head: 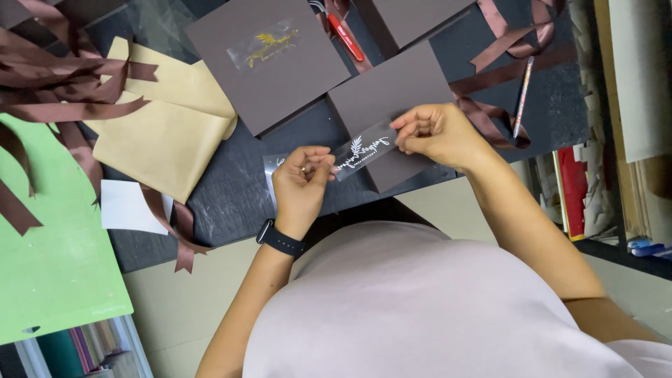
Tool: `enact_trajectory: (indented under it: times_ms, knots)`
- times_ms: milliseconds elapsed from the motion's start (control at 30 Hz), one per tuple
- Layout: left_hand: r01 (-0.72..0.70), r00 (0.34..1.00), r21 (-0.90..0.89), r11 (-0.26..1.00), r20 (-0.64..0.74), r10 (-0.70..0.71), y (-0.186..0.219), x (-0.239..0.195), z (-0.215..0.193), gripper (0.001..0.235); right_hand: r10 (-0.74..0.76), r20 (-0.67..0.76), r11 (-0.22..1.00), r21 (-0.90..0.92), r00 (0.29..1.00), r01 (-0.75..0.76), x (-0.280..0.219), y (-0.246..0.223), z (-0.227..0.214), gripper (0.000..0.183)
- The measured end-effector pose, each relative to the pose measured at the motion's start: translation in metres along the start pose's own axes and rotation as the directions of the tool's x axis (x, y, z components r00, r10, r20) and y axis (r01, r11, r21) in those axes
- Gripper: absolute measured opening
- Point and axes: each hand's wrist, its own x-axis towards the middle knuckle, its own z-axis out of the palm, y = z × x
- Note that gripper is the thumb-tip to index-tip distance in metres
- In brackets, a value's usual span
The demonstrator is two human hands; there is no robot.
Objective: Applying gold foil decals to brown gift boxes using a mini heat press and parchment paper
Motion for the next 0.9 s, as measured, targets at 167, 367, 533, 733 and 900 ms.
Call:
enact_trajectory:
  times_ms: [167, 367, 533, 733, 900]
  knots:
    - [-0.002, 0.998, -0.019, 1.000, -0.070, 0.001, 0.000, -0.002, -0.018, 0.015, -0.019, 0.045, 1.000, -0.008, 0.999, 0.020, 0.003, -0.009, 0.001, 0.031]
    - [-0.016, 0.978, -0.079, 0.997, -0.209, -0.001, 0.005, -0.006, -0.048, 0.016, 0.021, 0.165, 0.999, -0.028, 0.986, -0.017, -0.011, -0.027, 0.040, 0.016]
    - [-0.060, 0.954, -0.120, 0.991, -0.297, 0.022, -0.001, -0.003, -0.055, 0.018, -0.143, 0.171, 0.941, -0.280, 0.975, 0.188, -0.019, -0.018, 0.086, 0.031]
    - [-0.127, 0.932, -0.169, 0.977, -0.358, 0.059, -0.006, 0.001, -0.039, 0.017, -0.587, 0.210, 0.559, -0.593, 0.782, 0.579, -0.024, -0.024, 0.110, 0.007]
    - [-0.194, 0.924, -0.150, 0.970, -0.361, 0.128, -0.002, 0.003, -0.021, 0.012, -0.888, 0.245, 0.146, -0.652, 0.389, 0.744, -0.019, -0.029, 0.133, 0.002]
